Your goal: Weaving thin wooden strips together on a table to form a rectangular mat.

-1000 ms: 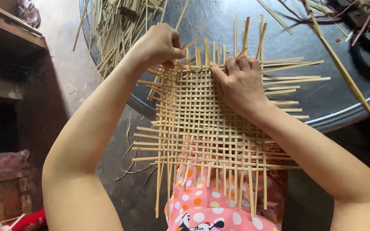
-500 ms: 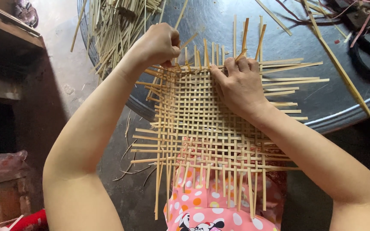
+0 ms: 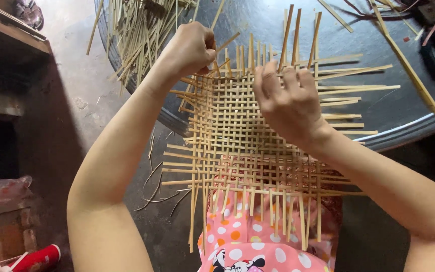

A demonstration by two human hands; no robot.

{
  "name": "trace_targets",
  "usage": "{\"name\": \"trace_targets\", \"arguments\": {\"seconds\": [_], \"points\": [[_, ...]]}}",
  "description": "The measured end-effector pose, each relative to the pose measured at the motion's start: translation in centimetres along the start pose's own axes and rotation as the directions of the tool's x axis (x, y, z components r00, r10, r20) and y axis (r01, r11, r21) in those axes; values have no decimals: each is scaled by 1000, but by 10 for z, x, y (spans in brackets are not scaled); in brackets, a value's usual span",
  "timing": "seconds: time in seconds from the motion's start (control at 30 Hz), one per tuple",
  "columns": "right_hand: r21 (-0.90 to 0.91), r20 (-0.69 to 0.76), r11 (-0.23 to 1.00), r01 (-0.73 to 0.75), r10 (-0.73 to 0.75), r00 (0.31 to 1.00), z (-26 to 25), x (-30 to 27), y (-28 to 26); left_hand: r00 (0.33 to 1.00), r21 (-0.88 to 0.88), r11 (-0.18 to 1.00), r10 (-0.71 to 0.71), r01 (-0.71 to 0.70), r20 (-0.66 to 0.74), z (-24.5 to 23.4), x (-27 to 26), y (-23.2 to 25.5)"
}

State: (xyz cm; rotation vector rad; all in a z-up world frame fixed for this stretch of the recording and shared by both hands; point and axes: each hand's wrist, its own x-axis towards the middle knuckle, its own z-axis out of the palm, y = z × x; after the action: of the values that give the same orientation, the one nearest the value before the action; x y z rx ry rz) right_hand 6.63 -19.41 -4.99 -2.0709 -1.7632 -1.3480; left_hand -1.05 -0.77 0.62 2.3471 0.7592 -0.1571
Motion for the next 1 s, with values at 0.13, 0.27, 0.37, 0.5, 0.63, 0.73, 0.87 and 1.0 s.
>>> {"name": "trace_targets", "arguments": {"seconds": [0.13,0.27,0.37,0.5,0.63,0.73,0.87,1.0], "points": [[248,70,968,39,-58,996,0,20,-4,1000,-47,999,17,-17,0,-3,-4,-3],[418,166,908,-35,-38,985,38,40,-4,998,-141,988,62,-62,-4,-9,-12,-5],[623,278,767,-152,-35,960,73,43,-10,995,-202,975,98,-97,-5,-9,-13,-10],[781,348,559,-277,-22,937,74,52,-10,1000,-242,970,31,-30,1,-9,-16,-7],[840,431,426,-335,-152,889,67,55,-5,1000,-255,967,-4,8,15,-9,-15,-7],[892,400,287,-349,-141,905,73,54,-8,1000,-246,969,1,2,13,-9,-14,-9],[778,628,104,-620,-84,774,64,65,-8,1000,-262,965,-24,26,8,-10,-15,-9],[678,714,-99,-728,-148,685,63,71,-6,998,-251,966,-54,60,31,-11,-18,-4]]}}
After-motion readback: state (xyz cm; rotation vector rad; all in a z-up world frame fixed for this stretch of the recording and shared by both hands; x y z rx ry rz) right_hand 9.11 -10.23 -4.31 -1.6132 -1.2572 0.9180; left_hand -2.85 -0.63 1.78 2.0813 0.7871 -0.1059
